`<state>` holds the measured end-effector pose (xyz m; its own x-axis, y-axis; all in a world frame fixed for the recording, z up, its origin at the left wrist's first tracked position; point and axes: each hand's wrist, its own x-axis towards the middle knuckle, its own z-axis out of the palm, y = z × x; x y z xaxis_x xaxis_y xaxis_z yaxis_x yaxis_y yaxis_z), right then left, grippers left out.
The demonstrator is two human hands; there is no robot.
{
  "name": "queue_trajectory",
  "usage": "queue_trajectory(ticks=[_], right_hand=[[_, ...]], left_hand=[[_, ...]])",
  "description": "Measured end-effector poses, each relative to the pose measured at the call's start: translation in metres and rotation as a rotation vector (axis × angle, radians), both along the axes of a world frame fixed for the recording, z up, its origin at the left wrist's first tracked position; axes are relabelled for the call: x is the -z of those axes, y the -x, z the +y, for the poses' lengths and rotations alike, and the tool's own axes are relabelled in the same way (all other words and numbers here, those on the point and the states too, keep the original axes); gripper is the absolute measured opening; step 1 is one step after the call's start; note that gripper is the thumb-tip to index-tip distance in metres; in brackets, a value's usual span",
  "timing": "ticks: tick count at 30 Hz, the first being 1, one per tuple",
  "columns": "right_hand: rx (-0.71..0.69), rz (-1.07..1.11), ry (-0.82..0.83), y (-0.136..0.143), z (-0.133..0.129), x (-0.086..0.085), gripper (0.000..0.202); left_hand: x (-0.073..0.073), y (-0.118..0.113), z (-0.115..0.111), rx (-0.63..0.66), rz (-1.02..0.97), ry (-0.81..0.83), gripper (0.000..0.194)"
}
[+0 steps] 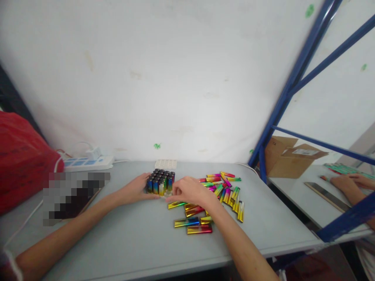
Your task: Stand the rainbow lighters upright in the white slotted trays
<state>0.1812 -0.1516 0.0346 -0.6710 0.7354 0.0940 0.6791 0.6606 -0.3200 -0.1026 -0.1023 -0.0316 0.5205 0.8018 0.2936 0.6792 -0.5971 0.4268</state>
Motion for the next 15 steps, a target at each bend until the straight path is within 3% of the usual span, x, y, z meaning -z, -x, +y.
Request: queue_trajectory(ticks=[3,5,10,15], right_hand=[[-0.236,-0.016,0.088,0.000,-0.001,0.003,0.029],[-0.281,-0.047,0.103,0.000,0.002,0.010,0.024],[-0.258,0.002,0.082,0.001,0.010,0.019,0.010],[-0.096,0.368,0.046,-0.001,0.014,0.015,0.017]], left_hand=[[0.000,-0.001,0.000,-0.008,0.023,0.013,0.076],[0.001,-0.001,0.000,-0.015,0.032,0.014,0.076],[0.005,0.001,0.003,0.003,0.034,0.000,0.072],[0.004,0.001,0.002,0.017,0.039,0.006,0.069]])
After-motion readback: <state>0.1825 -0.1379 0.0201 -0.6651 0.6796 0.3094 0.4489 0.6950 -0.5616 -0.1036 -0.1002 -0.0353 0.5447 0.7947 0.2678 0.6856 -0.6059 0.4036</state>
